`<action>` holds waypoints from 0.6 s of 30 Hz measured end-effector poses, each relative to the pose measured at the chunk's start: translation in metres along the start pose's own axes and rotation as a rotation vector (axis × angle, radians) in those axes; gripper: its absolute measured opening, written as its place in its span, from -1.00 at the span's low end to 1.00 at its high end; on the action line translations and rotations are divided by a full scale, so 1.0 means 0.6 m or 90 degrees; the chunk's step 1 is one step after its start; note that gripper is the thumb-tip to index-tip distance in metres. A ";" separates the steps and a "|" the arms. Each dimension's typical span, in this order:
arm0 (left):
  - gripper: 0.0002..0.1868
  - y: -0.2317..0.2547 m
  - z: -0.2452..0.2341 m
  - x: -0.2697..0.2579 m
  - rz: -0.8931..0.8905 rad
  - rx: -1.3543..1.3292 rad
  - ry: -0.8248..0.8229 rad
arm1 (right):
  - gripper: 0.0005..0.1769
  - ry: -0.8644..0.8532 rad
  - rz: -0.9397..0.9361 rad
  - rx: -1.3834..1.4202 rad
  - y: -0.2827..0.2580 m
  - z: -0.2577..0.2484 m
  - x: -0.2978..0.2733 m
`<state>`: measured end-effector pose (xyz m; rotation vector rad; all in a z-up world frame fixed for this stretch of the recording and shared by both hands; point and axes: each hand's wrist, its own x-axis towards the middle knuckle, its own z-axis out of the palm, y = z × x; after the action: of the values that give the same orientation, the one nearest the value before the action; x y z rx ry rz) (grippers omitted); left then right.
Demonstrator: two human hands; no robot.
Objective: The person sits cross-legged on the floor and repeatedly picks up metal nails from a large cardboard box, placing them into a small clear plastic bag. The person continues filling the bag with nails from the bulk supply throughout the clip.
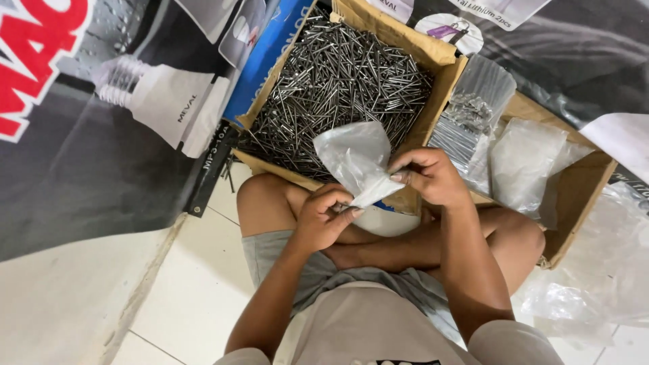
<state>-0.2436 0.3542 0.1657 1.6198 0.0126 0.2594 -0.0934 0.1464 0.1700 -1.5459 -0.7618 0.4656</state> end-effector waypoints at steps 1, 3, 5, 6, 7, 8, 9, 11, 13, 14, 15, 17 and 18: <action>-0.84 0.004 0.001 -0.001 -0.001 -0.002 0.003 | -0.85 -0.004 0.002 -0.001 -0.005 0.002 -0.002; -0.77 0.014 0.000 -0.001 0.033 0.107 0.025 | -0.87 0.018 -0.047 -0.007 -0.016 0.006 -0.005; -0.62 0.044 0.002 0.009 0.046 0.174 0.020 | -0.88 0.015 -0.056 -0.019 -0.016 0.011 -0.008; -0.45 0.058 0.003 0.013 0.057 0.242 0.014 | -0.90 0.013 -0.066 -0.032 -0.016 0.013 -0.010; -0.45 0.058 0.001 0.016 0.057 0.241 0.014 | -0.90 0.013 -0.065 -0.032 -0.031 0.020 -0.007; -0.46 0.057 0.000 0.018 -0.016 0.291 -0.042 | -0.94 -0.003 -0.076 -0.033 -0.046 0.026 -0.003; -0.46 0.057 -0.002 0.021 -0.089 0.340 -0.098 | -0.97 -0.021 -0.088 -0.033 -0.061 0.032 0.000; -0.45 0.029 0.005 0.017 -0.075 0.381 -0.059 | -0.97 -0.009 -0.097 -0.028 -0.043 0.030 -0.007; -0.44 0.015 0.011 0.020 -0.060 0.421 -0.024 | -0.96 0.006 -0.106 -0.023 -0.035 0.027 -0.011; -0.45 0.015 0.014 0.023 -0.067 0.410 0.002 | -0.95 0.009 -0.112 -0.028 -0.037 0.025 -0.012; -0.46 0.015 0.017 0.024 -0.076 0.398 0.028 | -0.95 0.011 -0.116 -0.032 -0.038 0.023 -0.014; -0.56 -0.006 0.028 0.032 -0.170 0.196 0.089 | -0.89 0.016 -0.123 -0.024 -0.034 0.015 -0.021; -0.66 -0.017 0.034 0.037 -0.259 -0.008 0.150 | -0.82 0.019 -0.131 -0.017 -0.033 0.009 -0.023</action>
<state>-0.2168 0.3384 0.1586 1.5275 0.5135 0.1323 -0.1109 0.1405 0.1866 -1.4772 -0.8972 0.2803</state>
